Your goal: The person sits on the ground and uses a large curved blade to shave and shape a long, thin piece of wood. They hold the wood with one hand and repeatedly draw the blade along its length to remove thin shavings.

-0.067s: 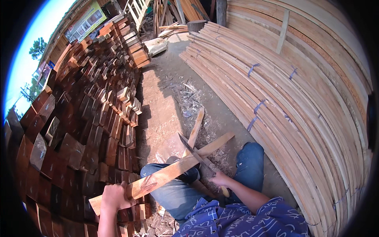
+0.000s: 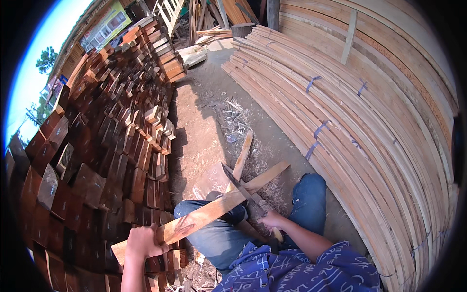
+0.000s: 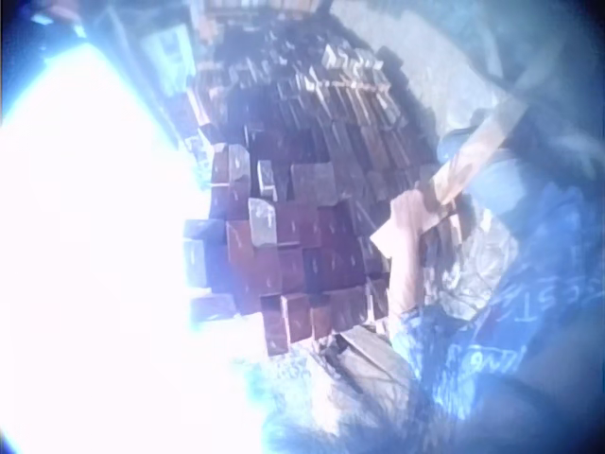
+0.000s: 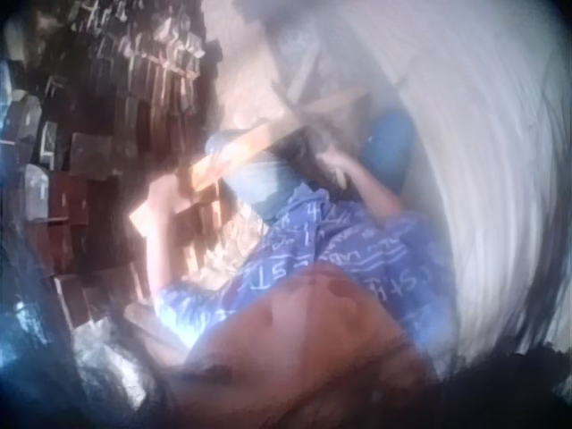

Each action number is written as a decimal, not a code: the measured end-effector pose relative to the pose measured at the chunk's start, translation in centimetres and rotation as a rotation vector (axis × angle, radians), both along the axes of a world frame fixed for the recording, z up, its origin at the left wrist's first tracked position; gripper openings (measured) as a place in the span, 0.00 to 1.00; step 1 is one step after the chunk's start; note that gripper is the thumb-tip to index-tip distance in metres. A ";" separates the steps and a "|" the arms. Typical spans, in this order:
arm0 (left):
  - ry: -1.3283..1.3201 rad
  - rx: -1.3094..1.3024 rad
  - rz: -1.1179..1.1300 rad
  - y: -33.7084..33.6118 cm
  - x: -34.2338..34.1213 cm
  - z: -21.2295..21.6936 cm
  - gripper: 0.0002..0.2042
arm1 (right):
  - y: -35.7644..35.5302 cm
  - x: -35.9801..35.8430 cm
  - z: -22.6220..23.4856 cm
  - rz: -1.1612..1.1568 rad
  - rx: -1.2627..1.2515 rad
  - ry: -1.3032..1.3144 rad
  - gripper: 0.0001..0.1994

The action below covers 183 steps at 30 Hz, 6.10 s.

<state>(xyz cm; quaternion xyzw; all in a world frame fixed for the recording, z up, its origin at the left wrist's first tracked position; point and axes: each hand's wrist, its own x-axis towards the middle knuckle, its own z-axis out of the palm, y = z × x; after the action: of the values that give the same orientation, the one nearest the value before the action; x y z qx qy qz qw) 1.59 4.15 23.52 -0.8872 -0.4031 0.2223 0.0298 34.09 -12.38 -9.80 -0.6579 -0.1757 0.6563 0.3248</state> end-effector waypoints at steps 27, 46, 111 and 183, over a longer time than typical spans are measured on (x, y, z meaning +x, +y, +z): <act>0.082 0.456 0.012 -4.7 4.4 2.4 0.32 | 2.9 -1.2 13.4 0.392 0.350 -0.708 0.15; 0.132 0.542 0.000 -9.1 7.7 4.0 0.39 | 2.5 -1.0 12.1 0.219 0.356 -0.731 0.11; 0.055 0.677 -0.037 -9.1 6.6 2.2 0.35 | 3.5 -0.2 9.2 0.126 0.395 -0.883 0.09; 0.161 0.720 0.097 -8.4 7.1 1.9 0.39 | 2.9 3.0 7.0 0.178 0.165 -0.797 0.08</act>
<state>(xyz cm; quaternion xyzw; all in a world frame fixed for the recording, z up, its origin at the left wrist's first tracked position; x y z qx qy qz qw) 8.73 -4.25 25.40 -0.7795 -0.4933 0.1364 0.3610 37.10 -9.49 -2.81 -0.8147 -0.3956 0.3594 0.2250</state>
